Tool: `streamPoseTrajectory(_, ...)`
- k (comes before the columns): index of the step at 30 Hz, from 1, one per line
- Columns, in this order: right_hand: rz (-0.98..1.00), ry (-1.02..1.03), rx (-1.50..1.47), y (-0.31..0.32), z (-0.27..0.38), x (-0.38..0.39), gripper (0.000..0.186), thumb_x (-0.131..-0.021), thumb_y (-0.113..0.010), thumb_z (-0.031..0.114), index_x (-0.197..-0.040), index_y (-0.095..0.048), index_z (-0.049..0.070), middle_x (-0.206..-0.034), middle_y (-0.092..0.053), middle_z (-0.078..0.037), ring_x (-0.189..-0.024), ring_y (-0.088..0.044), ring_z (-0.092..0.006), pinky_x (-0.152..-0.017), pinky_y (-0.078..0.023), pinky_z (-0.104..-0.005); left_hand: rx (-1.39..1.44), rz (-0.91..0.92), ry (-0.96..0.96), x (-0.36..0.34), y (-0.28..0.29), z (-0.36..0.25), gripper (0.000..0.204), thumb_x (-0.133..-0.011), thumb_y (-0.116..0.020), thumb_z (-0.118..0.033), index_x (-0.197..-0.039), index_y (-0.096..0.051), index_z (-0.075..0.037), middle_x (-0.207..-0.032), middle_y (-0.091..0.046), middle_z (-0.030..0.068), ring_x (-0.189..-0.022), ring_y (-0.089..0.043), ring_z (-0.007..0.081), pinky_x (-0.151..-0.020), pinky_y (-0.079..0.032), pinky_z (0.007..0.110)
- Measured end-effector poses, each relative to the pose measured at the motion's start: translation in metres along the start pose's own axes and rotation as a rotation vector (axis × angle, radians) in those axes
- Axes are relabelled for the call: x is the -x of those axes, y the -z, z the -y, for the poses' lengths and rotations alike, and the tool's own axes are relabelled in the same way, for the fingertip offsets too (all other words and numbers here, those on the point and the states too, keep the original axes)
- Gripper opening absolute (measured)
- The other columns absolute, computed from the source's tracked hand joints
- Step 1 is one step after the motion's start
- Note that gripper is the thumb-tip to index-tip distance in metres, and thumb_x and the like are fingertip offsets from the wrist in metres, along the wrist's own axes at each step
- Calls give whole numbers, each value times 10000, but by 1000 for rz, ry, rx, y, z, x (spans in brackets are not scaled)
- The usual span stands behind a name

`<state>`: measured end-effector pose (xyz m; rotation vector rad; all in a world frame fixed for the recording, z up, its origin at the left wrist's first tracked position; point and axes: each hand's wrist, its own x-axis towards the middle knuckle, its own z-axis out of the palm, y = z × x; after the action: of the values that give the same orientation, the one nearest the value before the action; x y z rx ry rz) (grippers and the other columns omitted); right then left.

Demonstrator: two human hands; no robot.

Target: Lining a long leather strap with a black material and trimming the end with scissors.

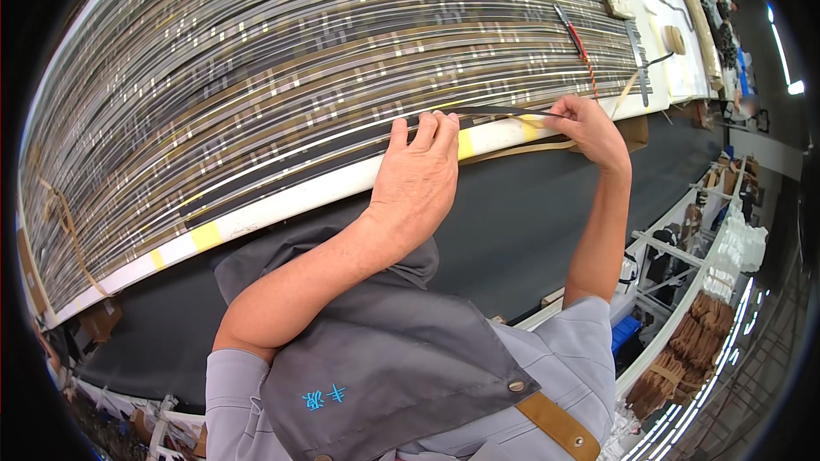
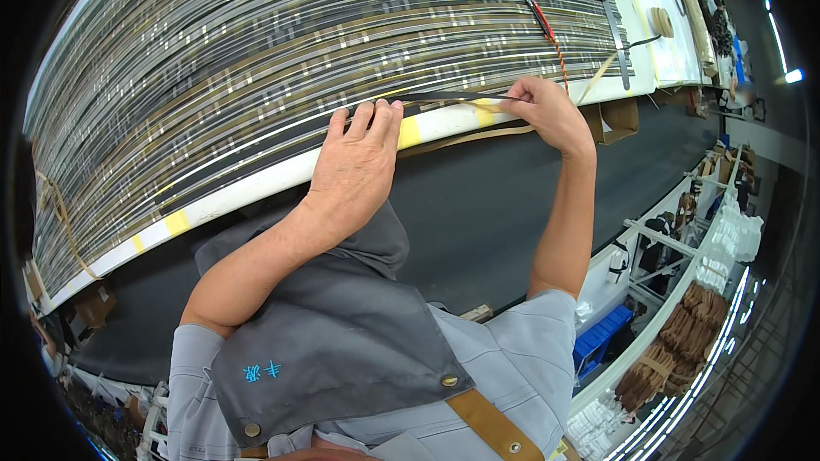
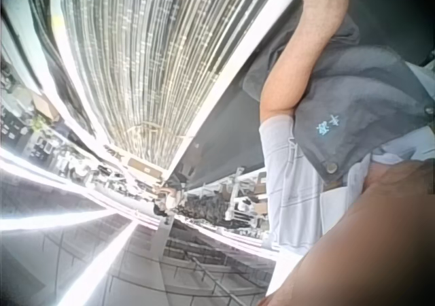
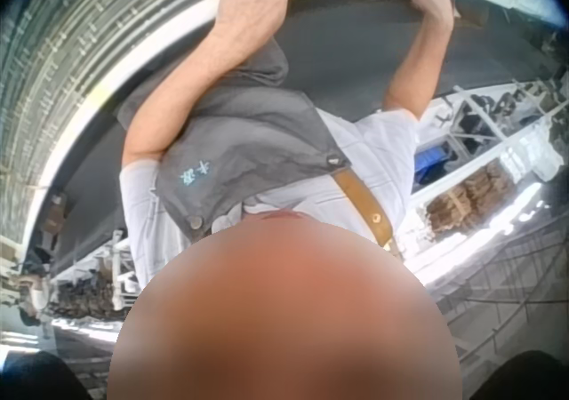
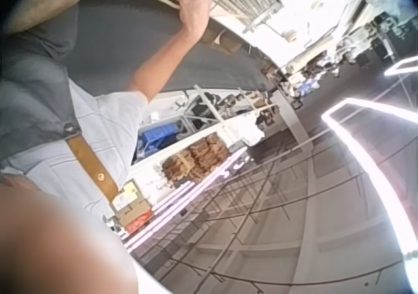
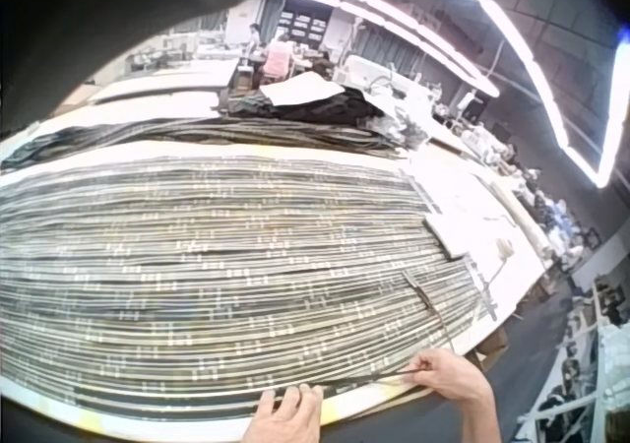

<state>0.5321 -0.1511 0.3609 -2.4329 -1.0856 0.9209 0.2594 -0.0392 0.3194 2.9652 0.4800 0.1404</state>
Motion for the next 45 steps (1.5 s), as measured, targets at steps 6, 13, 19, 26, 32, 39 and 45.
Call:
streamPoseTrajectory(6, -252, -53, 197, 17, -36, -6, 165, -848, -700, 126, -867, -639, -26, -695, -612, -60, -640, -544, -158, -630, -457, -325, 1, -13, 3, 0, 2, 0, 563, -884, -536, -103, -1410, -450, 78, -1297, -505, 162, -1208, -473, 275, -1054, -367, 436)
streamPoseTrajectory(13, -265, 84, 256, 15, -13, 4, 331, -797, -764, 160, -1045, -647, -25, -940, -644, -105, -853, -614, -216, -786, -509, -341, -8, -17, -7, 1, -1, 0, 563, -886, -539, -114, -1408, -452, 78, -1294, -508, 162, -1207, -475, 276, -1056, -369, 438)
streamPoseTrajectory(19, -199, 407, 52, -27, 49, -2, 405, -773, -813, 217, -1059, -647, -15, -998, -639, -104, -943, -631, -232, -832, -518, -340, -13, -2, 4, 0, 2, -1, 561, -887, -538, -116, -1407, -454, 76, -1298, -505, 159, -1209, -471, 274, -1058, -367, 442)
streamPoseTrajectory(26, -38, 426, 70, -52, 68, -17, 298, -781, -792, 185, -935, -630, -13, -926, -616, -97, -852, -616, -239, -779, -521, -352, -13, -3, 5, -1, 2, -2, 559, -887, -534, -117, -1406, -454, 76, -1301, -503, 165, -1218, -472, 279, -1062, -368, 444)
streamPoseTrajectory(32, 2, 415, 61, -51, 75, -17, 161, -803, -698, 92, -862, -596, -18, -864, -597, -101, -793, -608, -233, -743, -516, -353, 11, 3, 9, 0, 2, -1, 561, -886, -538, -114, -1405, -451, 77, -1307, -499, 168, -1215, -474, 281, -1064, -369, 446)
streamPoseTrajectory(39, 181, 317, -138, -46, 71, -21, 171, -831, -674, 89, -910, -570, -20, -824, -611, -83, -685, -591, -173, -657, -502, -323, 32, -10, 15, -1, 2, -1, 560, -882, -544, -109, -1401, -451, 80, -1298, -498, 168, -1210, -475, 279, -1057, -375, 446)
streamPoseTrajectory(45, 325, 148, -390, -39, 64, -29, 227, -886, -710, 205, -929, -617, 2, -746, -581, 16, -649, -523, -62, -566, -430, -241, 41, -21, 13, -1, 1, -1, 558, -875, -548, -103, -1395, -457, 80, -1295, -499, 169, -1203, -482, 277, -1054, -375, 445)
